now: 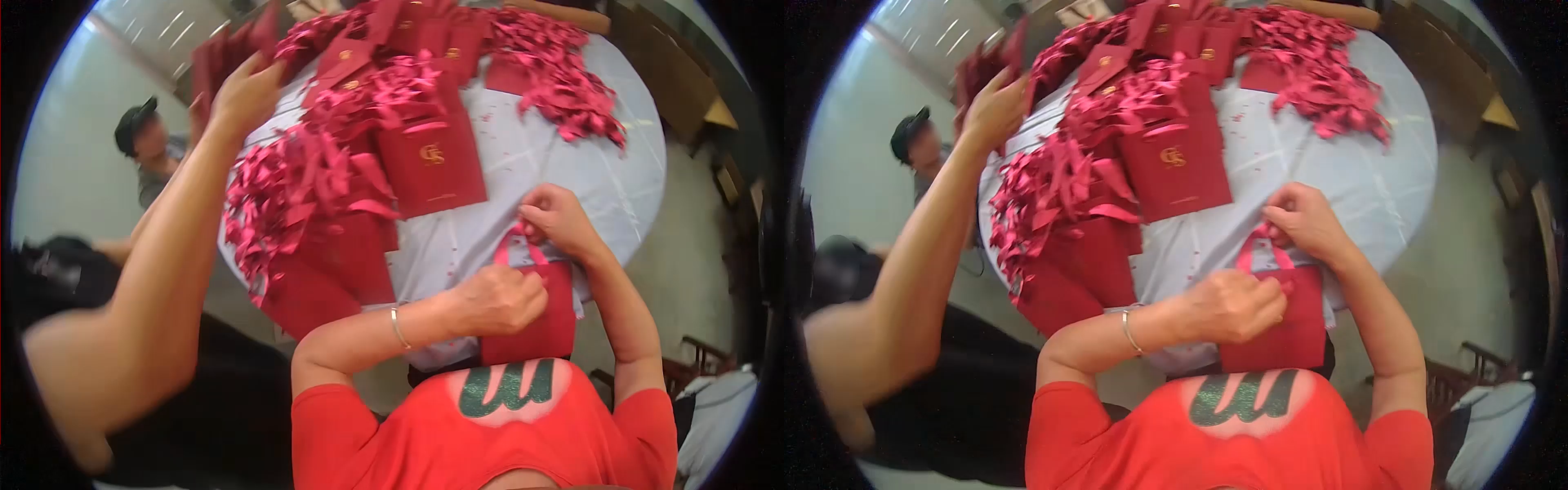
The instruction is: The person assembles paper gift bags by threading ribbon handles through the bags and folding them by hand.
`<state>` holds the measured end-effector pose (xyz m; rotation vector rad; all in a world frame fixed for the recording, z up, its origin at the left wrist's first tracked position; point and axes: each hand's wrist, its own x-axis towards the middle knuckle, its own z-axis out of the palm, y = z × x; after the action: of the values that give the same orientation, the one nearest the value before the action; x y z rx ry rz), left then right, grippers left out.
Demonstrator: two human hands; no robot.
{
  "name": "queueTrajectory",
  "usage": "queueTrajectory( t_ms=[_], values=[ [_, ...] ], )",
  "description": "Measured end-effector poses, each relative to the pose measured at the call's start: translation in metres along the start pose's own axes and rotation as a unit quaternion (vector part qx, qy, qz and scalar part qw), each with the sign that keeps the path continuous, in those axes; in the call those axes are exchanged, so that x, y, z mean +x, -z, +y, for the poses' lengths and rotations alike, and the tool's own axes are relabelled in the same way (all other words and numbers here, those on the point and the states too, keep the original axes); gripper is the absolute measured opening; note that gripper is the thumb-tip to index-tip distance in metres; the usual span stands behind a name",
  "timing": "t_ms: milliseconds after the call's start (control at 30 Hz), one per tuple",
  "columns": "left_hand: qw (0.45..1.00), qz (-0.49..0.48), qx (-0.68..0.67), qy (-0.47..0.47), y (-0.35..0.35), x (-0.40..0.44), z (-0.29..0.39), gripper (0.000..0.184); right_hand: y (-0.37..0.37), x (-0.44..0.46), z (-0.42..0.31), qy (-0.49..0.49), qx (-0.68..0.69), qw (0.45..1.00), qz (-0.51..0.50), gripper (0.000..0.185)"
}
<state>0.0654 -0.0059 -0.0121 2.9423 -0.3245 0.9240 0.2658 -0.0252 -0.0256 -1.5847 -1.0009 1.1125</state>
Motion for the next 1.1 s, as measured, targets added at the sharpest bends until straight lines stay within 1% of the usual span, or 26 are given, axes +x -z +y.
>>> queueTrajectory(
  t_ms=[33, 67, 100, 167, 233, 300, 333, 367, 400, 433, 467, 500, 533, 600, 633, 733, 767, 833, 867, 933, 1000, 1033, 1100],
  values=[
    [0.997, -0.036, 0.044, -0.05, 0.002, -0.003, 0.002, 0.016, -0.001, 0.003, 0.004, 0.004, 0.016, 1.0, -0.002, 0.011],
    [0.994, -0.013, 0.061, -0.084, 0.007, -0.003, 0.008, 0.022, -0.002, 0.004, 0.008, 0.005, 0.032, 0.999, -0.001, 0.012],
    [0.993, -0.038, 0.058, -0.093, 0.013, -0.005, 0.018, 0.026, -0.001, 0.007, 0.011, 0.013, 0.019, 1.0, -0.013, 0.015],
    [0.989, -0.026, -0.021, -0.142, 0.03, 0.0, 0.028, 0.027, -0.001, 0.006, 0.009, 0.007, 0.032, 0.999, -0.036, 0.015],
    [0.986, 0.035, 0.007, -0.161, 0.046, 0.004, 0.038, 0.028, 0.0, 0.006, 0.008, -0.005, 0.047, 0.997, -0.057, 0.014],
    [0.985, 0.047, 0.007, -0.167, 0.057, 0.007, 0.039, 0.03, 0.0, 0.006, 0.007, -0.003, 0.05, 0.997, -0.053, 0.016],
    [0.988, 0.053, -0.021, -0.141, 0.058, 0.007, 0.039, 0.029, 0.001, 0.004, 0.004, -0.006, 0.053, 0.998, -0.043, 0.017],
    [0.99, 0.06, -0.053, -0.117, 0.057, 0.009, 0.038, 0.028, 0.001, 0.003, -0.001, 0.002, 0.02, 0.999, -0.031, 0.018],
    [0.994, 0.025, -0.074, -0.074, 0.048, 0.005, 0.034, 0.027, 0.002, 0.0, -0.006, 0.002, -0.014, 1.0, -0.012, 0.02],
    [0.997, 0.036, -0.048, -0.045, 0.041, 0.008, 0.025, 0.024, 0.005, 0.002, -0.008, 0.017, -0.066, 0.997, -0.02, 0.022],
    [0.996, -0.041, 0.08, 0.022, 0.039, 0.005, 0.026, 0.021, 0.009, 0.007, -0.006, 0.037, -0.089, 0.995, -0.024, 0.021],
    [0.984, -0.077, 0.133, 0.085, 0.021, -0.002, 0.025, 0.024, 0.013, 0.011, -0.002, 0.053, -0.114, 0.992, -0.025, 0.02],
    [0.975, -0.085, 0.152, 0.141, 0.019, -0.001, 0.024, 0.034, 0.015, 0.011, -0.005, 0.021, -0.076, 0.997, -0.028, 0.019],
    [0.971, -0.11, 0.136, 0.161, 0.003, -0.01, 0.018, 0.041, 0.016, 0.015, -0.004, -0.028, 0.003, 0.999, -0.028, 0.019],
    [0.975, -0.112, 0.135, 0.139, 0.006, -0.008, 0.019, 0.037, 0.015, 0.018, -0.002, -0.045, 0.04, 0.998, -0.027, 0.019],
    [0.992, -0.072, 0.105, 0.025, 0.011, -0.003, 0.023, 0.029, 0.013, 0.02, 0.003, -0.049, 0.068, 0.996, -0.007, 0.018],
    [0.992, -0.073, 0.1, 0.02, 0.011, -0.003, 0.022, 0.029, 0.011, 0.02, 0.002, -0.048, 0.063, 0.997, -0.001, 0.016],
    [0.994, -0.099, 0.046, -0.014, 0.011, -0.005, 0.023, 0.03, 0.007, 0.018, 0.002, -0.045, 0.063, 0.997, 0.01, 0.015],
    [0.994, -0.099, 0.042, -0.014, 0.01, -0.006, 0.023, 0.03, 0.006, 0.017, 0.001, -0.039, 0.061, 0.997, 0.015, 0.014],
    [0.993, -0.115, -0.018, 0.025, 0.009, -0.007, 0.023, 0.034, 0.005, 0.015, -0.002, -0.037, 0.054, 0.998, 0.024, 0.013],
    [0.99, -0.121, -0.039, 0.068, 0.007, -0.011, 0.029, 0.04, 0.006, 0.016, -0.003, -0.025, 0.035, 0.999, 0.012, 0.013],
    [0.986, -0.115, -0.071, 0.098, 0.006, -0.01, 0.035, 0.051, 0.006, 0.017, -0.006, -0.027, 0.033, 0.999, 0.012, 0.013],
    [0.974, -0.144, -0.124, 0.121, 0.004, -0.009, 0.037, 0.061, 0.007, 0.016, -0.015, -0.014, -0.02, 0.999, -0.045, 0.013]
  ],
)
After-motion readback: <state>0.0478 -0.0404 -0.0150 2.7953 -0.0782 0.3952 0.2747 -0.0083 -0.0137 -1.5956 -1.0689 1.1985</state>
